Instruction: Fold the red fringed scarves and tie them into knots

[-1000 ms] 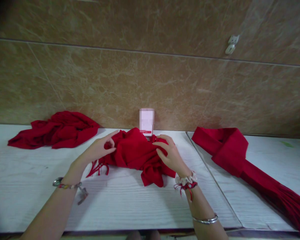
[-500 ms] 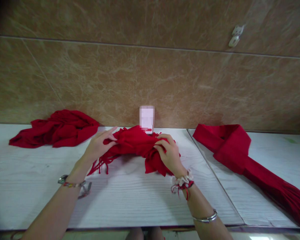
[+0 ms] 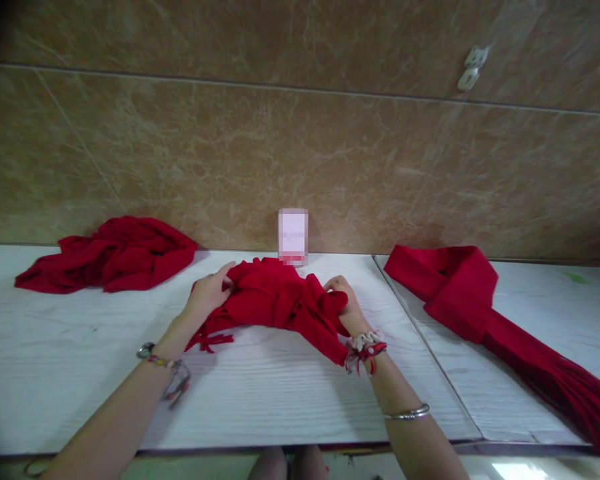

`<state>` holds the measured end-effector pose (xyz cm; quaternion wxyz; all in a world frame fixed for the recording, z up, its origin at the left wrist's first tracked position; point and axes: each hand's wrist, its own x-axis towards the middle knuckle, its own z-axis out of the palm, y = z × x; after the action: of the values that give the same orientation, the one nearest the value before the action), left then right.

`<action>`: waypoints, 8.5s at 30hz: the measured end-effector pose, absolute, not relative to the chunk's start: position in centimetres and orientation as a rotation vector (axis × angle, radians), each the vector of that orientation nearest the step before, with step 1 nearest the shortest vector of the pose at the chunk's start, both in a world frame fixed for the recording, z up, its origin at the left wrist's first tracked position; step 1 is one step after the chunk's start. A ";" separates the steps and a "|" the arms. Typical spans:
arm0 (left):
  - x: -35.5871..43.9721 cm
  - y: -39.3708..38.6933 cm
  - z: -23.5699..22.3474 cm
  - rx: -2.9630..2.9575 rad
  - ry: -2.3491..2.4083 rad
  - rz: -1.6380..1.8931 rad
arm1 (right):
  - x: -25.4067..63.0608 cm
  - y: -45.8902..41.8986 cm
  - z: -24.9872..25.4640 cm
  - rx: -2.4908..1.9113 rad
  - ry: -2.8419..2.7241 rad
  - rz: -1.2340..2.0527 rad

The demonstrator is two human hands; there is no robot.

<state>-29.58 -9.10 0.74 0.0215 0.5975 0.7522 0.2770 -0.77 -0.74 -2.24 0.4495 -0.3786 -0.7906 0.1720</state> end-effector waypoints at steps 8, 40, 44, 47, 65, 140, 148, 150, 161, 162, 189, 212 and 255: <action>-28.7 -11.9 3.8 2.261 1.607 0.895 | -0.4 -3.2 2.0 -0.782 -1.835 0.196; -26.7 -10.9 2.7 2.467 1.829 0.704 | -3.8 -6.6 1.4 -0.570 -2.410 0.177; -27.1 -11.0 2.7 2.529 1.855 0.969 | -3.5 -6.6 1.9 -0.572 -2.266 0.189; -27.8 -11.6 3.1 2.494 1.978 1.378 | -2.1 -6.2 3.1 -0.686 -1.975 0.062; -25.5 -12.8 3.6 2.406 1.343 0.827 | 0.9 -1.8 0.6 -0.929 -2.003 0.093; -28.0 -11.7 3.7 1.883 1.911 2.202 | 1.0 -3.8 3.2 -0.660 -1.344 0.263; -29.2 -10.0 2.0 1.963 2.070 1.136 | 0.6 -2.1 0.7 -0.959 -2.086 0.284; -29.3 -10.1 2.2 1.999 2.080 1.195 | 0.6 -2.0 0.6 -0.977 -2.118 0.264; -27.7 -10.4 0.2 1.960 1.990 0.040 | -1.1 -3.6 -0.7 -0.975 -2.552 0.361; -27.7 -10.3 0.1 1.957 1.991 0.028 | -1.5 -3.8 -1.1 -1.020 -2.601 0.368; -33.7 -22.2 2.5 1.479 2.756 -0.155 | -12.9 -12.4 -1.1 -1.215 -2.623 0.175; -43.7 -15.3 3.9 1.967 2.426 0.611 | -9.3 -5.1 -0.1 -1.377 -1.929 0.451; -35.3 -16.4 -1.5 2.184 2.487 0.344 | -0.2 -8.3 -3.8 -0.886 -2.390 0.289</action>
<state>-35.31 -16.39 -1.47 -0.0927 0.6535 0.7441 0.1030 -0.22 -8.30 -3.77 0.2840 -0.3312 -0.8933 0.1081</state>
